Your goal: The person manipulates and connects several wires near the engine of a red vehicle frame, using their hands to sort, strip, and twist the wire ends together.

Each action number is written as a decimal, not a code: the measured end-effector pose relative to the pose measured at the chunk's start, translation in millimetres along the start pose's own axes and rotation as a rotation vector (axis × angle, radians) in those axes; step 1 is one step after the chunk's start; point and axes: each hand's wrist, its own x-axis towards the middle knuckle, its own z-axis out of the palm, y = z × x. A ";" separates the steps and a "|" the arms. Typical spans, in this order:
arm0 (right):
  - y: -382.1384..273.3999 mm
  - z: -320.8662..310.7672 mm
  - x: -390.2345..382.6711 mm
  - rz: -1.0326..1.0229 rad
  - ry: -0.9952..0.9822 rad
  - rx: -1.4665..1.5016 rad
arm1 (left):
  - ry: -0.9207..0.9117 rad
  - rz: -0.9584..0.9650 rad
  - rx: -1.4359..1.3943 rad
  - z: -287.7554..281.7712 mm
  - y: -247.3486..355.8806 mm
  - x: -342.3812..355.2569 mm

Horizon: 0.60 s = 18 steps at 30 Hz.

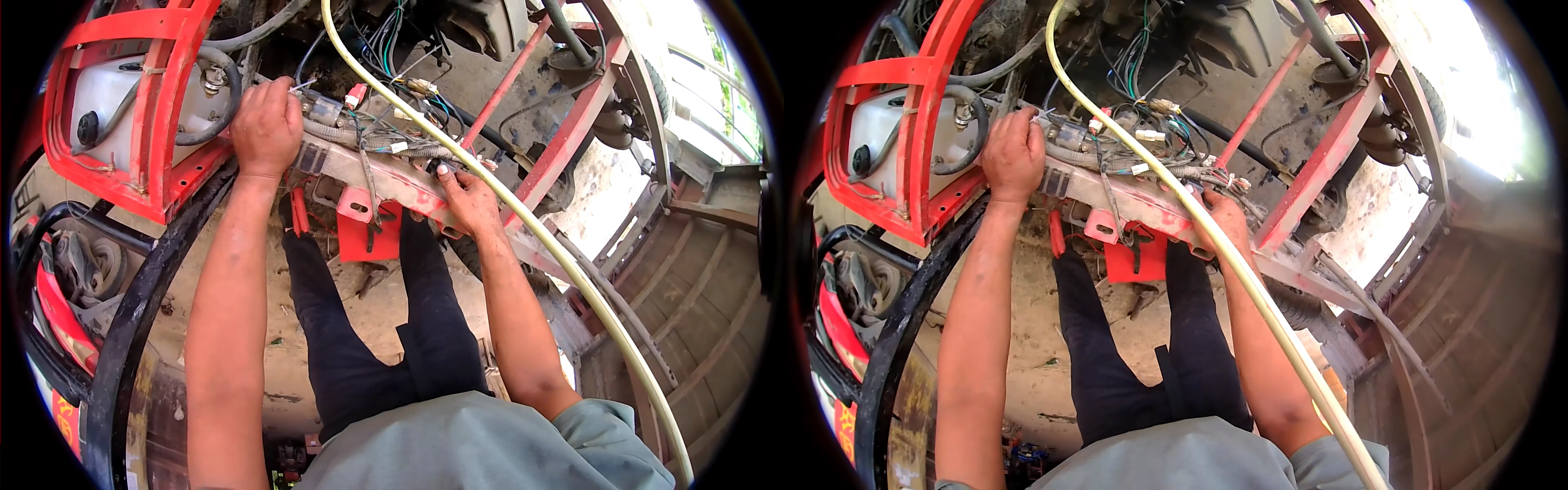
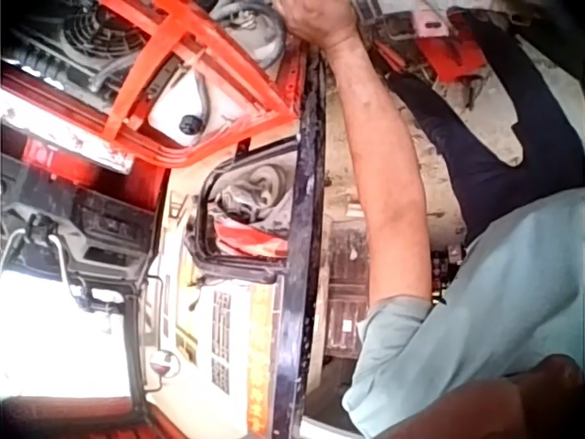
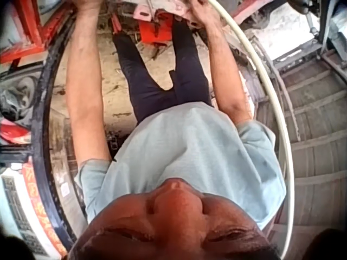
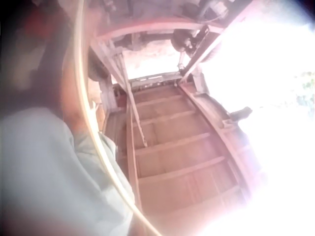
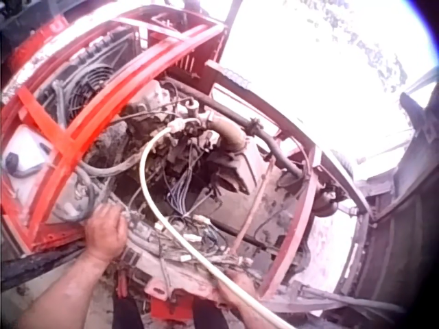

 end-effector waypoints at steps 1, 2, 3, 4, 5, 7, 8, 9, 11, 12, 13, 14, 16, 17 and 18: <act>8.3 4.5 1.3 -0.074 0.078 -0.013 | -0.003 0.002 -0.005 0.5 0.6 0.2; 10.2 2.4 2.9 -0.077 0.033 -0.010 | -0.006 0.004 -0.011 1.3 2.1 0.3; 12.7 3.5 -2.1 -0.146 0.079 0.006 | 0.001 0.008 -0.006 -0.6 2.0 0.3; 18.9 3.5 -9.1 -0.212 0.137 0.021 | -0.002 0.003 -0.015 0.8 3.7 1.9; 35.3 4.4 -7.4 -0.274 0.147 0.062 | -0.004 0.000 -0.025 1.6 5.5 3.2; 29.1 1.6 -29.6 -0.243 0.301 0.071 | -0.010 0.007 -0.010 -5.2 0.5 2.0; 36.0 -4.1 -30.4 -0.183 0.330 0.119 | -0.028 0.004 -0.010 -6.5 0.7 2.1; 48.5 -6.7 -28.9 -0.319 0.469 0.084 | -0.031 0.009 -0.019 -7.2 1.5 4.2; 65.3 -2.6 -12.6 -0.503 0.718 -0.008 | -0.043 0.009 -0.017 -9.5 3.1 5.4; 68.5 1.2 -5.4 -0.489 0.762 -0.043 | -0.068 -0.005 -0.012 -9.3 3.9 4.7; 67.6 6.5 3.4 -0.528 0.799 -0.050 | -0.064 -0.004 -0.015 -7.7 5.3 5.6; 67.6 12.3 9.0 -0.567 0.837 -0.056 | -0.059 0.023 -0.030 -5.9 7.0 4.7; 64.8 22.6 10.2 -0.565 0.907 -0.025 | -0.035 0.021 -0.072 -6.7 9.9 3.2; 64.7 23.9 9.6 -0.509 0.912 0.019 | -0.020 0.040 -0.063 -8.3 8.0 3.8; 64.7 23.0 5.4 -0.446 0.913 0.055 | -0.040 0.036 -0.067 -9.4 9.2 2.3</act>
